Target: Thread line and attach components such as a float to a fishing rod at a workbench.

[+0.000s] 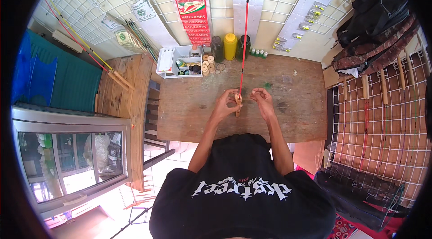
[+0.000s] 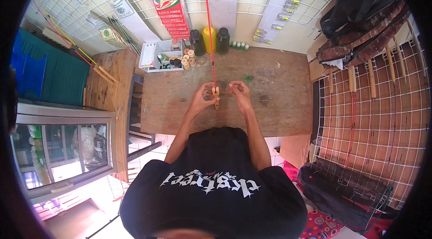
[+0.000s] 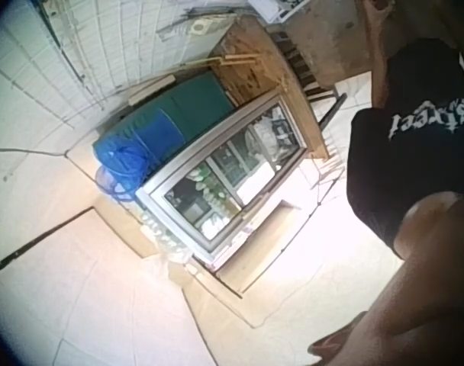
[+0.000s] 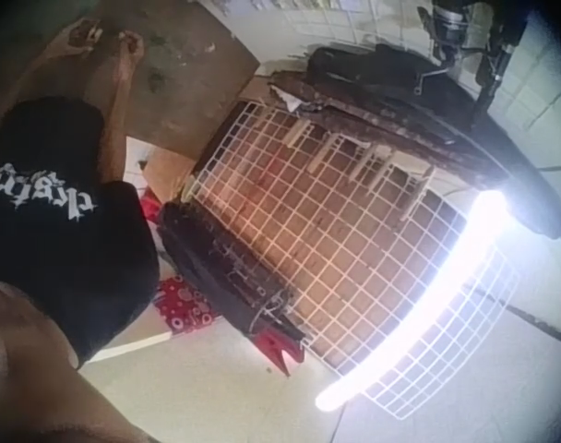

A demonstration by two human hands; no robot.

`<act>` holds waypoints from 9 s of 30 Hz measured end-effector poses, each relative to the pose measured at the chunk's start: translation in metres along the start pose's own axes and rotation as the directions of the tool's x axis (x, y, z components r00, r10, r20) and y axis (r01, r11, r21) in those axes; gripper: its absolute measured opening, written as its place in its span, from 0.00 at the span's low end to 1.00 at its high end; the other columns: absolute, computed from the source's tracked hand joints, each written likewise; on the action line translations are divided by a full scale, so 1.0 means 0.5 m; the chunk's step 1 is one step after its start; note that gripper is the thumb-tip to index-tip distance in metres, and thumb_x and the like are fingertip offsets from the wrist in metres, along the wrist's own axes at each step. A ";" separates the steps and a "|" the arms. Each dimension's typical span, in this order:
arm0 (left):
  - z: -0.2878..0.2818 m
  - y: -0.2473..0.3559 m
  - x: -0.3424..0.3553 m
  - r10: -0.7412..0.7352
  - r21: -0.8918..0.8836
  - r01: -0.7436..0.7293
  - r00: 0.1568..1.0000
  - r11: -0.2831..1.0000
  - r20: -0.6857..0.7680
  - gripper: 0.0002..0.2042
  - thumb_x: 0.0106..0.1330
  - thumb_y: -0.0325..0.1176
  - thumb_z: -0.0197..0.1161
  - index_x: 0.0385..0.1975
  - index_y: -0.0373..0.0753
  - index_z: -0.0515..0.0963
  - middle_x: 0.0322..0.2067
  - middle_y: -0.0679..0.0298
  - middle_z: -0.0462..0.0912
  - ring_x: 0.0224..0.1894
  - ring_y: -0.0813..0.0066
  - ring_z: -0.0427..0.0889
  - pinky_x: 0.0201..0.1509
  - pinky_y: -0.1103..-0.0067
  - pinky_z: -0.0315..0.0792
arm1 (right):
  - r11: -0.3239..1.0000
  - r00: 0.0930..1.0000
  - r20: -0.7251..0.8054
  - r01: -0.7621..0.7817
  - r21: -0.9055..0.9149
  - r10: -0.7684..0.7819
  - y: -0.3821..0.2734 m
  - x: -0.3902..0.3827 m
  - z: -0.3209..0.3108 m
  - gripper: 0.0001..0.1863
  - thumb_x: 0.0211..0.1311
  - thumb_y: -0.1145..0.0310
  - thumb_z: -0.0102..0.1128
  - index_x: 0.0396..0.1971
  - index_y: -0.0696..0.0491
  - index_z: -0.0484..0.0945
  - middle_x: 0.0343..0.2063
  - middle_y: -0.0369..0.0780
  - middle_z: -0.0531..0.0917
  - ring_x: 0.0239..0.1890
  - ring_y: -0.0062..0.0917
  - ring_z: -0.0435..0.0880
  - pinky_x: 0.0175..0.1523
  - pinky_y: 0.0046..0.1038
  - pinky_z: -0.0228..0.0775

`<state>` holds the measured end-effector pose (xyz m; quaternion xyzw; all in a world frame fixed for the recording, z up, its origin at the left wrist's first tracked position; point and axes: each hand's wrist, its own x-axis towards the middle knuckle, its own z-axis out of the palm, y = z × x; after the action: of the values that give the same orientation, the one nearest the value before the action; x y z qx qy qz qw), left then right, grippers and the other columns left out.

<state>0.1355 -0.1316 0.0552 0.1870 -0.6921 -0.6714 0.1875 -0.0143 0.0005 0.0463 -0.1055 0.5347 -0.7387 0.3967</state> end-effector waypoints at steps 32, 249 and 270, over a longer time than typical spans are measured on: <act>0.001 0.029 -0.001 -0.013 -0.047 0.014 1.000 0.999 0.024 0.30 0.47 0.24 0.71 0.53 0.37 0.69 0.46 0.61 0.75 0.44 0.75 0.78 0.46 0.78 0.74 | 0.890 0.833 0.435 -0.137 -0.435 0.341 -0.076 -0.001 0.030 0.32 0.54 0.75 0.65 0.59 0.49 0.63 0.47 0.41 0.73 0.39 0.20 0.78 0.40 0.22 0.72; 0.036 0.011 -0.071 0.080 0.087 -0.047 0.906 0.995 -0.417 0.12 0.55 0.28 0.69 0.38 0.32 0.81 0.33 0.60 0.82 0.38 0.74 0.83 0.41 0.81 0.76 | 0.954 0.983 0.132 0.158 -0.253 -0.128 0.052 -0.066 0.099 0.12 0.64 0.71 0.54 0.47 0.56 0.75 0.41 0.41 0.81 0.41 0.22 0.80 0.44 0.23 0.76; 0.048 0.036 -0.076 0.075 0.091 -0.037 0.881 0.995 -0.467 0.11 0.55 0.29 0.69 0.34 0.31 0.78 0.33 0.58 0.81 0.37 0.72 0.83 0.41 0.78 0.77 | 0.975 0.990 0.138 0.023 -0.220 0.008 0.041 -0.079 0.096 0.14 0.66 0.67 0.54 0.49 0.54 0.73 0.40 0.40 0.81 0.42 0.21 0.79 0.45 0.23 0.74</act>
<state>0.1557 -0.0908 0.0720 0.3312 -0.6574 -0.5723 0.3612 0.0494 -0.0079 0.0583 -0.2019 0.5842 -0.6672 0.4157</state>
